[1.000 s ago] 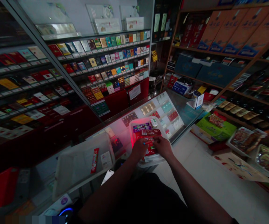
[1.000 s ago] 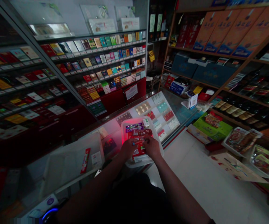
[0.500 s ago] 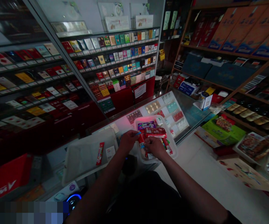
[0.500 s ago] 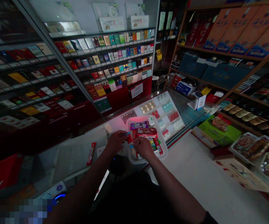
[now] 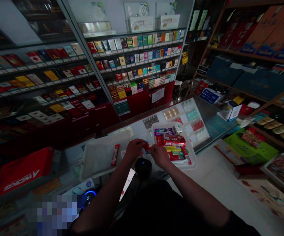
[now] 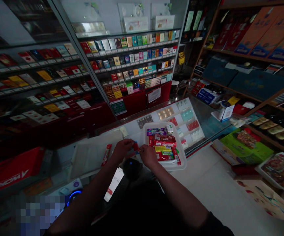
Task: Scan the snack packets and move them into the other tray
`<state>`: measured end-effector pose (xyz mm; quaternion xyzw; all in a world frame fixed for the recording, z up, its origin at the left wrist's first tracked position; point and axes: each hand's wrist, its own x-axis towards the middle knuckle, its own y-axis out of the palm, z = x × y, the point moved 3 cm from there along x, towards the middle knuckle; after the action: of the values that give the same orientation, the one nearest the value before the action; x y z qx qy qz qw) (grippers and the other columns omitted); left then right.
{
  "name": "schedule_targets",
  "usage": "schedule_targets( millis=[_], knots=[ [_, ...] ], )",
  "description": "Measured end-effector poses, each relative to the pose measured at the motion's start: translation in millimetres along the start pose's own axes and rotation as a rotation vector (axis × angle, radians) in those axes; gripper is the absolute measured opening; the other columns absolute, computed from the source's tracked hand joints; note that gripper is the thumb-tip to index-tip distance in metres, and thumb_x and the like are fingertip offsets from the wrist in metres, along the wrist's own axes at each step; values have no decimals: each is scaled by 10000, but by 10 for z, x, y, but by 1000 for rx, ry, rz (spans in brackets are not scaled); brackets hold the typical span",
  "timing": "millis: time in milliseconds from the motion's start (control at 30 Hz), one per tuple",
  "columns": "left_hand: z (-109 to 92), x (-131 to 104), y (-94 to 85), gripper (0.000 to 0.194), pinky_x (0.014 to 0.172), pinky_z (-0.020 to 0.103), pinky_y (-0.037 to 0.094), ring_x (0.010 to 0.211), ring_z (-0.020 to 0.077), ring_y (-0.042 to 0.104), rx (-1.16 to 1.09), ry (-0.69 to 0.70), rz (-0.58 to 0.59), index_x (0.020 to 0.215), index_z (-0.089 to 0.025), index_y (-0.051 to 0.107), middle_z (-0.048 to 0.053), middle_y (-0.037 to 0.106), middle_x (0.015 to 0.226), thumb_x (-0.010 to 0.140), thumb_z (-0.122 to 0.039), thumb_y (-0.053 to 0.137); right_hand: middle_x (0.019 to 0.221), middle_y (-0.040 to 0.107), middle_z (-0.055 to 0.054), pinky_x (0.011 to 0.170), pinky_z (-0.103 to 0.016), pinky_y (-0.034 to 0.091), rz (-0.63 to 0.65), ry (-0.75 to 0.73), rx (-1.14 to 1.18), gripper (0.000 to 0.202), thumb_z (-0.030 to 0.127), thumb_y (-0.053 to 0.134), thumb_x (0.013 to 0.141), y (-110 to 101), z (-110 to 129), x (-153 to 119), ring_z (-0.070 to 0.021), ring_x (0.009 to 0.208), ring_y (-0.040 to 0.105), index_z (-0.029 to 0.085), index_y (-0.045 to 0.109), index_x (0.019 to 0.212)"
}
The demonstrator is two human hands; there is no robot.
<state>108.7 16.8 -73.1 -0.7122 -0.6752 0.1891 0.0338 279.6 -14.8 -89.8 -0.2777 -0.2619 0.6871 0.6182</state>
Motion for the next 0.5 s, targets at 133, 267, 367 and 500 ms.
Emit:
schedule_targets(
  millis=[133, 267, 367, 500],
  knots=[
    [30, -28, -61, 201, 779, 313, 555, 895, 226, 707, -23, 43, -2, 864, -184, 776, 90, 777, 960, 764, -336, 689, 829, 740, -61, 627, -257, 384, 16, 8, -62, 105, 238, 660, 836, 78, -7, 22, -178, 734, 647, 164, 721, 878],
    [95, -31, -156, 265, 719, 302, 532, 779, 196, 690, -120, -3, -97, 905, -164, 761, 78, 771, 887, 762, -373, 682, 859, 753, -32, 679, -244, 421, -17, 4, 22, 144, 151, 606, 838, 102, 85, 62, -165, 784, 668, 197, 731, 893],
    [131, -40, -271, 283, 696, 297, 520, 737, 179, 668, -132, -20, -135, 903, -150, 741, 69, 757, 851, 752, -379, 674, 855, 754, -12, 709, -239, 438, 1, -37, 82, 162, 136, 605, 830, 125, 233, 74, -159, 795, 677, 216, 731, 893],
    [167, -84, -516, 319, 687, 294, 519, 755, 180, 669, -117, -22, -170, 942, -140, 729, 77, 754, 885, 766, -391, 638, 863, 757, -15, 722, -241, 450, 61, -103, 108, 127, 179, 623, 849, 180, 440, 67, -165, 811, 684, 219, 734, 898]
  ],
)
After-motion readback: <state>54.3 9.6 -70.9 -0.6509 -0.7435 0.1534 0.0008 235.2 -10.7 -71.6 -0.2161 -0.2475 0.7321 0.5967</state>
